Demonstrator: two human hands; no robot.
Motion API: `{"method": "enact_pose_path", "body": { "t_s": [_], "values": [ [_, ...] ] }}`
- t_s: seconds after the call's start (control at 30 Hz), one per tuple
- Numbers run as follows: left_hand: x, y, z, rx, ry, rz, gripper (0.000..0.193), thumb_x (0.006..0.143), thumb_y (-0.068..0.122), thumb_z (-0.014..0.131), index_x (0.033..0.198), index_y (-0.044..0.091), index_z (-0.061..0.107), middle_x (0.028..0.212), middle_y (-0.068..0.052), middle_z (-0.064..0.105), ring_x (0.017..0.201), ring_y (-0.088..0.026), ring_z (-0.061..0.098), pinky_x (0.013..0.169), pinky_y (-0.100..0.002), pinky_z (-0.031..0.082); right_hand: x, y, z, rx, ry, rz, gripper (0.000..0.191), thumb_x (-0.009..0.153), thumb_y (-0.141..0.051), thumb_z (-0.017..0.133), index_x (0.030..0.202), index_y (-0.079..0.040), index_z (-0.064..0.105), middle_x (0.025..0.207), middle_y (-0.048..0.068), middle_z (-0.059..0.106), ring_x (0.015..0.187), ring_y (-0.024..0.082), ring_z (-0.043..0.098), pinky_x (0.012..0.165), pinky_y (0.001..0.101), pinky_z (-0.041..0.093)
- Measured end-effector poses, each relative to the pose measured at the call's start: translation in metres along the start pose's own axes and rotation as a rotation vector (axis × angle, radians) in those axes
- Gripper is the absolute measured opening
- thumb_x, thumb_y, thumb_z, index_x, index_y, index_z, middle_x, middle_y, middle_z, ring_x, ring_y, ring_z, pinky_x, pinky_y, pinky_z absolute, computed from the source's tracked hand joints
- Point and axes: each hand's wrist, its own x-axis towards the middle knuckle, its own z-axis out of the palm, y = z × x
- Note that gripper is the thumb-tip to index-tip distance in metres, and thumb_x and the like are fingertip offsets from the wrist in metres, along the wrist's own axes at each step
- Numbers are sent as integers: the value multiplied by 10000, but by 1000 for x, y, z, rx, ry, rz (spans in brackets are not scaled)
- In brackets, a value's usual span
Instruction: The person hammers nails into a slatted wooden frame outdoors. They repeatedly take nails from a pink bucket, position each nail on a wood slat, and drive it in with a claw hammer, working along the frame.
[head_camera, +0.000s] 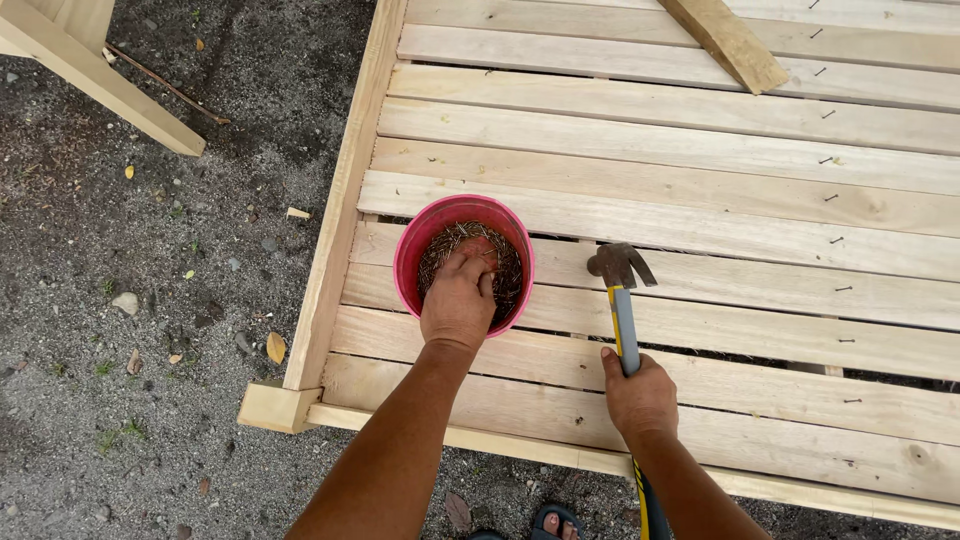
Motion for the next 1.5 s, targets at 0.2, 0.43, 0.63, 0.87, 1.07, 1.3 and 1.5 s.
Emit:
{"method": "enact_pose_path", "body": {
  "t_s": [0.2, 0.43, 0.63, 0.87, 1.07, 1.3, 1.5],
  "values": [
    [-1, -1, 3, 144, -231, -104, 154, 929, 222, 642, 1022, 132, 725, 1194, -96, 667, 1156, -323, 626, 966, -439, 550, 1, 0, -1, 28, -15, 10, 548, 947, -608, 591, 999, -78, 721, 855, 149, 745, 836, 307, 719, 812, 470, 564],
    [9, 12, -6, 242, -441, -148, 546, 832, 144, 683, 1366, 206, 588, 1457, -125, 464, 1365, -344, 421, 1092, -443, 424, 1, -1, -3, 38, -82, 43, 559, 967, -599, 581, 912, -58, 707, 785, 125, 732, 755, 267, 723, 750, 453, 578],
    [16, 15, -14, 172, -566, -214, 430, 859, 175, 712, 1286, 187, 668, 1434, -86, 547, 1278, -310, 575, 1092, -413, 476, 2, 0, -2, 52, -73, 26, 539, 950, -596, 595, 926, -70, 709, 807, 125, 735, 789, 285, 721, 779, 459, 568],
    [17, -4, 9, 121, -391, -265, 181, 869, 99, 695, 1017, 157, 782, 1247, -125, 675, 1118, -334, 659, 982, -429, 533, 5, 1, -1, 61, -81, 41, 531, 946, -592, 600, 937, -74, 716, 823, 130, 743, 813, 289, 726, 800, 464, 566],
    [22, -31, 16, -392, -116, -316, 72, 831, 49, 775, 901, 69, 775, 944, -96, 760, 865, -219, 716, 826, -340, 594, 5, 4, -1, 59, -78, 22, 560, 954, -600, 595, 942, -54, 718, 816, 140, 737, 805, 304, 724, 796, 463, 571],
    [26, -31, 11, -560, -212, -490, 84, 905, 26, 709, 961, 52, 765, 883, -40, 777, 741, -109, 678, 686, -268, 587, 8, 6, 1, 70, -99, 30, 584, 951, -609, 597, 958, -39, 724, 799, 142, 736, 775, 278, 729, 774, 454, 583],
    [31, -34, 10, -791, -241, -565, 64, 947, 34, 655, 973, 24, 713, 822, -73, 735, 666, -146, 673, 534, -277, 553, 10, 7, 1, 78, -94, 17, 569, 940, -608, 606, 970, -51, 715, 786, 139, 735, 761, 263, 714, 776, 439, 575]
  ]
}}
